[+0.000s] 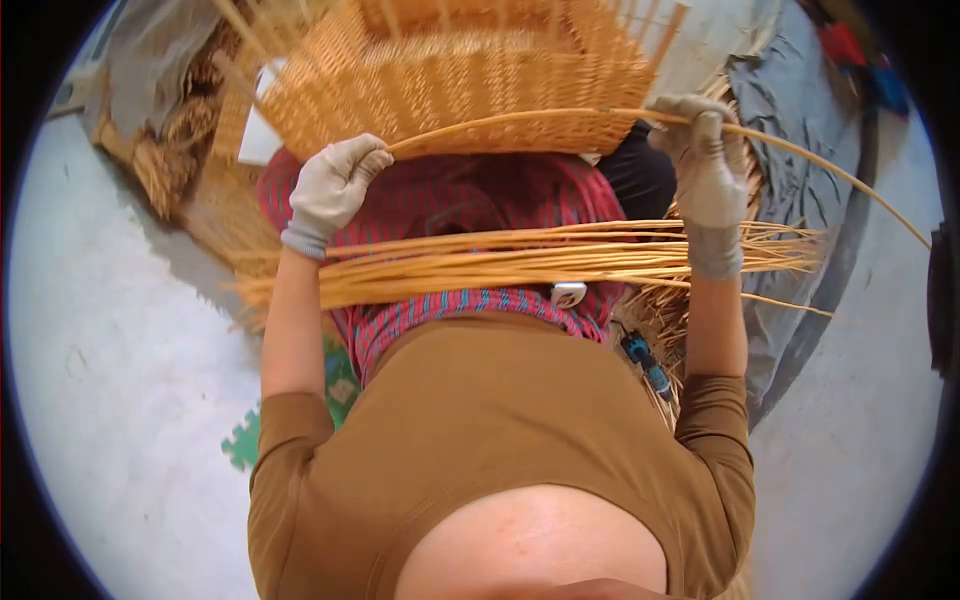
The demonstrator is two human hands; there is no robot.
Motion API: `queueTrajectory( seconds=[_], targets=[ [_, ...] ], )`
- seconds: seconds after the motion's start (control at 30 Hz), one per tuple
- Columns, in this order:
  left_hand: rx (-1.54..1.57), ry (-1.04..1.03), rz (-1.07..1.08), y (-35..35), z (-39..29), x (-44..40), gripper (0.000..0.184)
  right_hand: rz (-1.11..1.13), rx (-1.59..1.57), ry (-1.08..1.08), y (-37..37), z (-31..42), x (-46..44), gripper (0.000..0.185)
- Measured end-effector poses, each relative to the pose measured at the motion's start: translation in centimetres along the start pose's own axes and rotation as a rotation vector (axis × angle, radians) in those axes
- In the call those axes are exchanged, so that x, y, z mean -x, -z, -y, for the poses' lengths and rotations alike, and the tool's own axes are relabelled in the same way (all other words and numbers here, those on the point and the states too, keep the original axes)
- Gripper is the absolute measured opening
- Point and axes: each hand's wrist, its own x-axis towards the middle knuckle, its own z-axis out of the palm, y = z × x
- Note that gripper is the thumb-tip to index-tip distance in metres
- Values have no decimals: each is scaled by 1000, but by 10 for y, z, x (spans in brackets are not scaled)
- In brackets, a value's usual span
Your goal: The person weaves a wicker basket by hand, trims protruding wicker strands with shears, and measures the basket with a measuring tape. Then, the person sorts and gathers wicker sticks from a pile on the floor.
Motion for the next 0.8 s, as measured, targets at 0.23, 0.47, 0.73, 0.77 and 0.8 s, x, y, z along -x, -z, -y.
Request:
queueTrajectory(
  seconds=[0.23, 0.47, 0.73, 0.77, 0.8],
  targets=[
    [-434, 167, -32, 34, 81, 82, 14, 684, 1174, -108, -28, -76, 67, 24],
    [-54, 355, -406, 46, 113, 125, 27, 701, 1221, 41, -47, -77, 80, 19],
    [112, 165, -143, 26, 64, 79, 24, 734, 1237, 50, -60, -74, 78, 13],
    [218, 210, -55, 24, 64, 77, 22, 694, 1280, 68, -62, -73, 77, 12],
    [216, 211, -54, 24, 62, 76, 22, 693, 1279, 68, -61, -71, 75, 12]
  ],
)
